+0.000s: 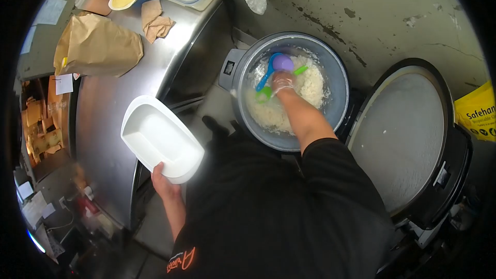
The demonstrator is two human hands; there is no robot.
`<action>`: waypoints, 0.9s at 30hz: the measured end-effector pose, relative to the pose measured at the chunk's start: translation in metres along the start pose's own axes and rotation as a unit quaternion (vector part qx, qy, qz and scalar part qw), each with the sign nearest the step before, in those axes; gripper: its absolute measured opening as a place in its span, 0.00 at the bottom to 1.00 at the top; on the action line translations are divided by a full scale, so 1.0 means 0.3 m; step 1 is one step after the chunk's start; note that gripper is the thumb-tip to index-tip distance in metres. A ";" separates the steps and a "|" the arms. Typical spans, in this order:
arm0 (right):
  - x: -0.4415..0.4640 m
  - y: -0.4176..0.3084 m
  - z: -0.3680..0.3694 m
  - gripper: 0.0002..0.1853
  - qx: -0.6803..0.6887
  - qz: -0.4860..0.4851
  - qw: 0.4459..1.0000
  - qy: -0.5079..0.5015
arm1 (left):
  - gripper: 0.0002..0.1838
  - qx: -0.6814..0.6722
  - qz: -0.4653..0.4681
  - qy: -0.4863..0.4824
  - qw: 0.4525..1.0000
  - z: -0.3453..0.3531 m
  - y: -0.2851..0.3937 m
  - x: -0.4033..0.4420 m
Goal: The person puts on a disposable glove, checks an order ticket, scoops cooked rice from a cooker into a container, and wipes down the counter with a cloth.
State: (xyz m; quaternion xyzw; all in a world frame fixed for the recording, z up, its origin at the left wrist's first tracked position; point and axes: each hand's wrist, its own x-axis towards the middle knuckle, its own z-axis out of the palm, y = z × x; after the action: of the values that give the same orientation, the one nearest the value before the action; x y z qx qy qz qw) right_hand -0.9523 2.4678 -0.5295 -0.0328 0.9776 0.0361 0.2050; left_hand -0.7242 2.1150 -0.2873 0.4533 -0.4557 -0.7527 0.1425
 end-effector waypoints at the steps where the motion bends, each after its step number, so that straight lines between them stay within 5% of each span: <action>1: -0.005 0.015 -0.012 0.13 -0.059 -0.065 0.996 0.023 | 0.30 0.001 0.002 -0.002 1.000 -0.003 0.002 0.002; 4: -0.009 0.055 -0.168 0.12 -0.092 -0.062 0.990 0.088 | 0.30 0.010 -0.002 0.000 1.000 -0.005 0.006 0.008; 7: 0.038 0.130 -0.269 0.14 -0.119 -0.203 0.972 -0.011 | 0.29 0.022 -0.013 0.005 1.000 0.020 0.001 0.018; 11: -0.049 0.173 -0.388 0.12 -0.117 -0.120 0.977 -0.131 | 0.28 0.018 -0.020 -0.034 0.999 0.080 -0.004 0.037; 14: -0.129 0.276 -0.249 0.12 -0.187 -0.102 0.974 -0.076 | 0.28 0.028 -0.024 -0.054 0.998 0.125 -0.007 0.052; 15: -0.173 0.307 -0.149 0.12 -0.133 -0.021 0.988 0.079 | 0.28 0.032 -0.023 -0.059 0.997 0.147 -0.001 0.046; 19: -0.150 0.396 0.008 0.15 -0.205 -0.245 0.930 -0.180 | 0.26 0.050 -0.019 -0.086 0.995 0.190 0.004 0.056; 22: -0.201 0.306 0.078 0.14 -0.178 -0.314 0.898 -0.253 | 0.26 0.056 -0.015 -0.099 0.993 0.225 0.023 0.047; 23: -0.241 0.244 -0.026 0.19 -0.014 -0.106 0.949 -0.295 | 0.25 0.064 -0.004 -0.100 0.993 0.235 0.029 0.042; 27: -0.277 0.235 0.149 0.20 0.193 -0.185 0.933 -0.242 | 0.24 0.091 0.018 -0.117 0.989 0.265 0.037 0.029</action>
State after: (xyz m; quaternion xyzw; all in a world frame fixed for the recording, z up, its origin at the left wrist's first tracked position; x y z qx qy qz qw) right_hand -0.8640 2.5458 -0.5328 -0.1634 0.8629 -0.1848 0.4411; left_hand -0.7958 2.1478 -0.2691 0.3652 -0.5438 -0.7533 0.0600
